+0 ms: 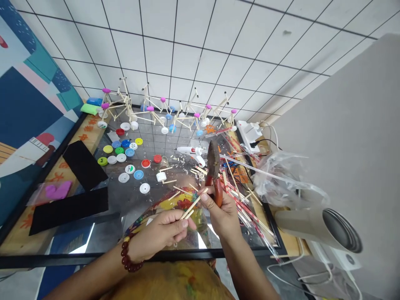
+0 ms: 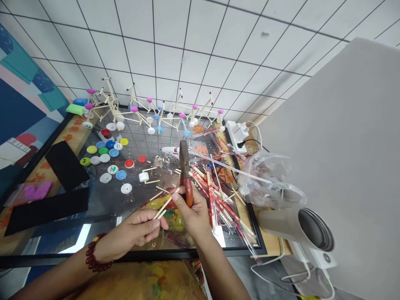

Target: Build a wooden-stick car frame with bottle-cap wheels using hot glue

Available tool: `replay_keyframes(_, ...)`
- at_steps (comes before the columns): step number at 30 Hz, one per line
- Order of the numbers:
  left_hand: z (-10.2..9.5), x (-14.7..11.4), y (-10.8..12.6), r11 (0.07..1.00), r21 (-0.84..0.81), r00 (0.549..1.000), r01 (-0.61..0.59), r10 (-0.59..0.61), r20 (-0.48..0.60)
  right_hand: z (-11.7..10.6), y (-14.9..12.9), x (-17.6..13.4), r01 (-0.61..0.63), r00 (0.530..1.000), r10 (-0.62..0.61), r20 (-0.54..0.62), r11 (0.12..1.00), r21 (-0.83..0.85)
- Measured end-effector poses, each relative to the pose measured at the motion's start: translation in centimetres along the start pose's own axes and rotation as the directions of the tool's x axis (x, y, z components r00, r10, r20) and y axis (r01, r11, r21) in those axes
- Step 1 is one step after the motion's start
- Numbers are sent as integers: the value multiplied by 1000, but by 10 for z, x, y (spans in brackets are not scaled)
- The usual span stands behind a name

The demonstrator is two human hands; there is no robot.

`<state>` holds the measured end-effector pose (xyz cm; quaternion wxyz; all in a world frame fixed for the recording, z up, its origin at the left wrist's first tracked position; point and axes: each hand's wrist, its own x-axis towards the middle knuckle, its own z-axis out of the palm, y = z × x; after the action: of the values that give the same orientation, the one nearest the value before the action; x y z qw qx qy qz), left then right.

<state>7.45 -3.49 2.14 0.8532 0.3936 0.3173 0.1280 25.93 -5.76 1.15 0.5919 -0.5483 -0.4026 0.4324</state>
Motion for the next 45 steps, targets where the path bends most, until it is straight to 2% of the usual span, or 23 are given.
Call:
replay_keyframes(4,-13,-13,-4,999,51,998,3,0,-67,0,-5,4,0,994,11,-104,995,99)
replay_keyframes(6,-23,-21,-5,1000,27,987,-7,12,-159,-1,-8,6,6,988,11,-151,994,113)
replay_keyframes(9,-34,-27,-1,982,-114,925,-148,97,-367,-3,-8,6,5,985,17,-170,992,125)
replay_keyframes(11,-36,-25,6,947,-188,881,-262,155,-446,-2,-6,5,-17,988,33,-148,994,110)
replay_keyframes(13,-32,-19,15,932,-220,889,-288,174,-424,3,-5,4,-28,996,33,-88,998,48)
replay_keyframes(16,-20,-9,26,956,-224,944,-191,115,-310,16,-9,3,43,998,-39,41,994,-96)
replay_keyframes(21,-6,-2,30,992,-57,971,-110,96,-219,32,-17,2,213,970,-179,165,951,-223)
replay_keyframes(30,-5,-7,24,985,118,983,-125,138,-117,32,-17,-3,138,969,-99,228,977,-160)
replay_keyframes(36,-1,-6,10,995,-63,986,-75,64,-154,30,-14,-6,64,984,-36,175,985,-157)
replay_keyframes(39,-3,-7,2,996,-75,986,-55,42,-164,26,-12,-3,69,991,-49,121,984,-165)
replay_keyframes(42,-4,-12,-6,996,28,977,-82,86,-196,17,-5,-5,63,996,-53,73,988,-142)
replay_keyframes(45,-1,-27,-10,958,264,966,-113,168,-196,2,6,-18,29,998,-21,67,993,-111)
